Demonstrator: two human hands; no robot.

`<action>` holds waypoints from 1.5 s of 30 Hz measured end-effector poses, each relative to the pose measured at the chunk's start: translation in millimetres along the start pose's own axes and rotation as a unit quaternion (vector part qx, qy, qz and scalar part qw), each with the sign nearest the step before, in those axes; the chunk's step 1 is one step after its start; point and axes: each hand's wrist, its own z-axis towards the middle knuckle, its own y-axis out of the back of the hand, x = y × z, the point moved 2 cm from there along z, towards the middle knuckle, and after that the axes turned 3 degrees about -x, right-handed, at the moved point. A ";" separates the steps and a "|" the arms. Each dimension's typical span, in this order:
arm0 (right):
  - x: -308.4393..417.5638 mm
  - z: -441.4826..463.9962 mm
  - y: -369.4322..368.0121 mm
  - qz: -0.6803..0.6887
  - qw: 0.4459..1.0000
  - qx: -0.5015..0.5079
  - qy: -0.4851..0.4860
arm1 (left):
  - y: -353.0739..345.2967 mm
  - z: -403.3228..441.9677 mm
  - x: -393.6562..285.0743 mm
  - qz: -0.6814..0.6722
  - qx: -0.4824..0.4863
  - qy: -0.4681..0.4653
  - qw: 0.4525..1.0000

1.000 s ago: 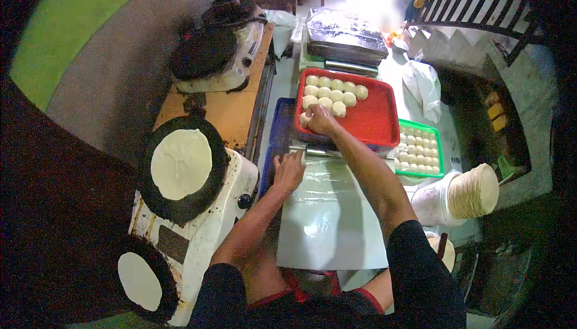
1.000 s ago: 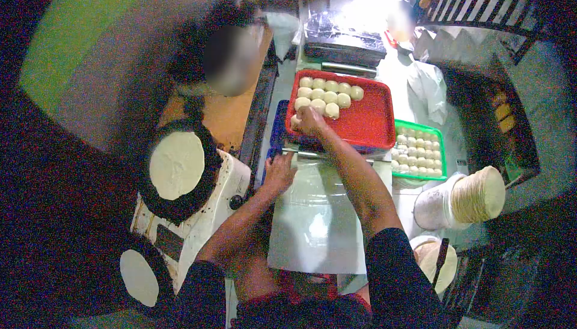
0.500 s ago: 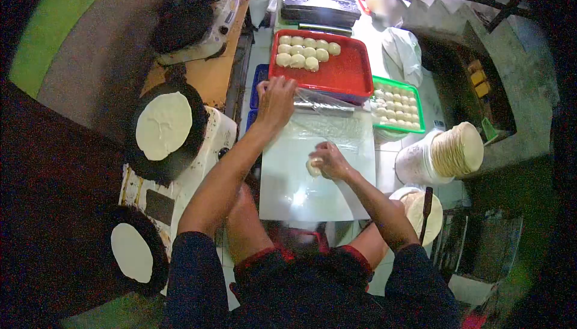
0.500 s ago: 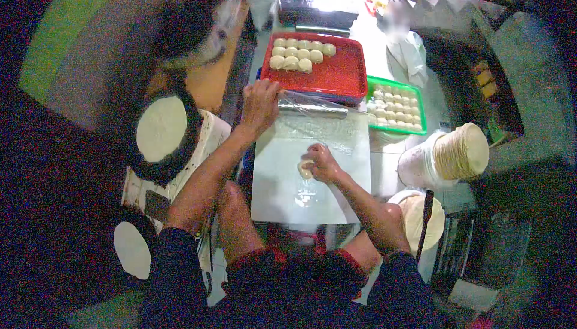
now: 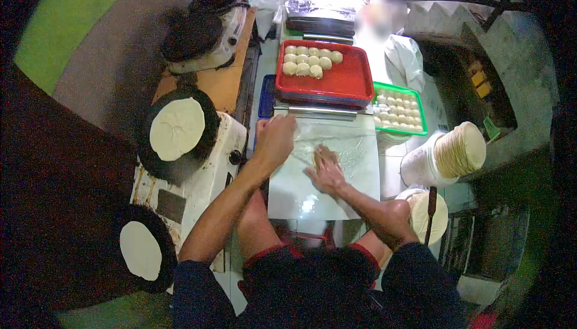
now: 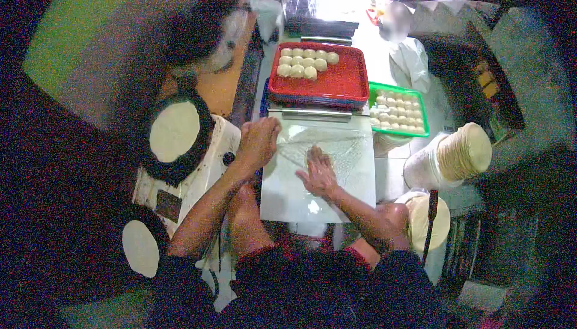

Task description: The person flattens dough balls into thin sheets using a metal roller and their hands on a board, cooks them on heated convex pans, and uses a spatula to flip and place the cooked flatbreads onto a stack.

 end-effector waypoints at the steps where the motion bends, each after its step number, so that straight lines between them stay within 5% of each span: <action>1: -0.2 -10.9 7.2 0.017 0.999 0.018 0.024 | 1.3 -12.9 0.6 -0.003 0.000 -0.008 1.000; 7: -71.4 -57.2 27.6 0.199 0.976 0.016 0.092 | -15.2 -122.2 12.2 0.060 0.056 -0.074 0.994; 11: -203.3 -104.0 64.7 0.341 0.933 -0.019 -0.115 | -94.9 -221.9 39.8 0.005 0.191 -0.034 0.981; 13: -216.1 -71.1 106.1 0.122 0.984 -0.058 -0.113 | -118.9 -235.9 37.2 0.026 0.185 -0.073 0.980; 14: -210.7 -46.3 113.5 0.096 0.987 -0.116 -0.058 | -126.3 -232.9 20.2 0.088 0.165 -0.128 0.974; 17: -163.0 53.6 89.1 0.100 0.965 -0.231 0.068 | -164.1 -231.6 -22.6 0.004 0.180 -0.098 0.979; 19: -106.1 111.7 84.2 0.103 0.991 -0.082 0.039 | -178.0 -224.3 -46.1 0.026 0.191 -0.122 0.974; 20: -90.1 139.0 49.2 -0.090 0.983 -0.157 0.032 | -184.2 -224.9 -53.0 -0.001 0.220 -0.112 0.969; 21: -73.9 152.4 35.7 -0.139 0.955 -0.257 0.052 | -187.2 -225.9 -54.7 -0.029 0.250 -0.101 0.962; 26: -29.5 71.3 47.2 -0.021 0.989 -0.139 0.047 | -158.1 -215.4 -77.7 -0.107 0.262 0.012 0.959; 27: -21.3 38.6 35.0 -0.029 0.982 -0.182 0.049 | -154.6 -213.1 -80.8 -0.153 0.242 0.051 0.957; 28: -12.9 5.7 14.4 -0.090 0.967 -0.233 0.045 | -161.6 -219.1 -78.1 -0.104 0.205 -0.032 0.973; 31: 11.0 -52.8 0.8 -0.071 0.972 -0.221 0.030 | -194.5 -238.3 -62.4 -0.073 0.267 -0.052 0.960; 35: 2.0 -5.6 23.3 -0.093 0.954 -0.277 -0.066 | -167.4 -221.2 -72.0 -0.183 0.192 -0.013 0.964; 41: 25.2 -52.0 -12.7 -0.077 0.980 -0.184 -0.018 | -157.0 -202.0 -75.5 -0.138 0.222 -0.040 0.964; 44: 8.2 -13.1 0.8 -0.162 0.949 -0.261 -0.065 | -142.0 -212.6 -82.2 -0.152 0.209 -0.024 0.966; 45: 7.9 -0.4 22.5 -0.060 0.963 -0.246 -0.090 | -143.9 -218.4 -80.5 -0.155 0.214 -0.035 0.964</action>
